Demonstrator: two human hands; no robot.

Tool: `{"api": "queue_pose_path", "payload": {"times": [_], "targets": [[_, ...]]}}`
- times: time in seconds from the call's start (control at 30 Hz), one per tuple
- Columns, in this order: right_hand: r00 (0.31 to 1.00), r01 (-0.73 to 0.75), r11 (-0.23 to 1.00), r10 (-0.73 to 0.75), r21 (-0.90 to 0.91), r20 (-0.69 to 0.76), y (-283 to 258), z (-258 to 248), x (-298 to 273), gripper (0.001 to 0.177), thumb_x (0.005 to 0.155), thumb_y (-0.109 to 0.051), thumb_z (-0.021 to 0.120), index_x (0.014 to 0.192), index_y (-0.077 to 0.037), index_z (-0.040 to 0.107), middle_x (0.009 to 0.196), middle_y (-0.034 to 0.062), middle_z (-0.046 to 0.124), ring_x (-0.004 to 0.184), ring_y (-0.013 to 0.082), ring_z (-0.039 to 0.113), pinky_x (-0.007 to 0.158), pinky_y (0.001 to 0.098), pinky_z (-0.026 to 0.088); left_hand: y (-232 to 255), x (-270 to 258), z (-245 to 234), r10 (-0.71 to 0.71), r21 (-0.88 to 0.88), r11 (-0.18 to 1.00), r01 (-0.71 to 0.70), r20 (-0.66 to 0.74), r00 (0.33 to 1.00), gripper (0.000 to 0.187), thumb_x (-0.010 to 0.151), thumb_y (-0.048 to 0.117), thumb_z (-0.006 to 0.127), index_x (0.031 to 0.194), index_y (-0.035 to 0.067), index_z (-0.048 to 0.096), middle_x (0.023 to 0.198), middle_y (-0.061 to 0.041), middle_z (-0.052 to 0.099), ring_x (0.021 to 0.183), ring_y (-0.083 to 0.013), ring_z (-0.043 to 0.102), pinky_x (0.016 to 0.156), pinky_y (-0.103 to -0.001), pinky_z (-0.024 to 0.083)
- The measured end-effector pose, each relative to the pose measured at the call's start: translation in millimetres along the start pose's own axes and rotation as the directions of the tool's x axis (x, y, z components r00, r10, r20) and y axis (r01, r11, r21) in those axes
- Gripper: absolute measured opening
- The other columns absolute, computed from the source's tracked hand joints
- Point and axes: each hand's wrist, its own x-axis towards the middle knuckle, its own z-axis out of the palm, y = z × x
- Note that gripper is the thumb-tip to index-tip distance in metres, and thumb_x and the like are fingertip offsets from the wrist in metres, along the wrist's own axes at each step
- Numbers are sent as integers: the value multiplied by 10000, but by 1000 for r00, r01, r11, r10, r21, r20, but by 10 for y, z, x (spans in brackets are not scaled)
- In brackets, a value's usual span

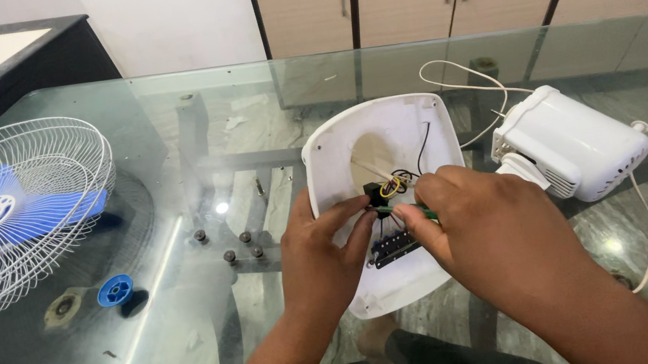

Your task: The person uses a screwdriver to adjust wires and components inside a white plastic housing on a glass table. They then attach a black plastic cover to the housing.

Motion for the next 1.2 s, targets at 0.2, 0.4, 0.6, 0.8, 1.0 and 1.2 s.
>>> {"api": "queue_pose_path", "payload": {"times": [0.2, 0.4, 0.6, 0.8, 1.0, 1.2], "targets": [[987, 131, 987, -122, 88, -103, 83, -96, 3, 290, 837, -361, 713, 894, -77, 707, 826, 104, 700, 682, 349, 699, 608, 447, 547, -29, 11, 23, 25, 22, 999, -25, 3, 1000, 286, 811, 152, 830, 1084, 78, 782, 1118, -150, 687, 997, -333, 717, 825, -402, 571], [982, -83, 996, 76, 29, 171, 27, -191, 31, 342, 925, -441, 690, 1000, -111, 642, 750, 102, 726, 716, 341, 718, 664, 453, 553, 1, 14, 5, -3, -35, 999, 3, 9, 1000, 162, 880, 129, 780, 1030, 70, 789, 1102, -147, 696, 968, -321, 737, 810, -385, 579], [959, -56, 997, 71, -61, 274, 90, -125, 18, 317, 950, -416, 664, 1113, -147, 634, 819, 84, 727, 775, 306, 727, 708, 424, 567, -30, -40, 23, 27, -25, 999, -27, 7, 1000, 119, 923, 93, 735, 1026, 42, 766, 1075, -146, 693, 956, -322, 724, 799, -388, 576], [992, 117, 991, -120, 68, 48, 73, -155, 13, 294, 856, -311, 694, 1068, -109, 708, 839, 97, 731, 689, 320, 714, 647, 441, 566, 12, 1, 5, 38, -7, 999, -38, -6, 999, 141, 928, 99, 728, 1055, 53, 768, 1091, -143, 698, 964, -314, 727, 810, -383, 578], [992, 120, 985, -123, 122, 12, 84, -119, -14, 276, 818, -266, 731, 1059, -133, 733, 870, 65, 731, 694, 314, 708, 625, 432, 558, 48, -48, 30, 110, 71, 992, -106, -61, 992, 400, 935, 59, 732, 1329, 117, 697, 1202, -159, 669, 993, -308, 719, 829, -378, 576], [994, 60, 987, -73, 152, 83, 55, -145, 5, 280, 814, -273, 758, 1069, -159, 734, 905, 43, 718, 663, 288, 717, 623, 419, 566, 60, -25, 5, -20, -123, 992, -1, -166, 986, 745, 912, 60, 686, 1540, -15, 292, 1355, -154, 598, 1018, -242, 679, 839, -331, 560]]}}
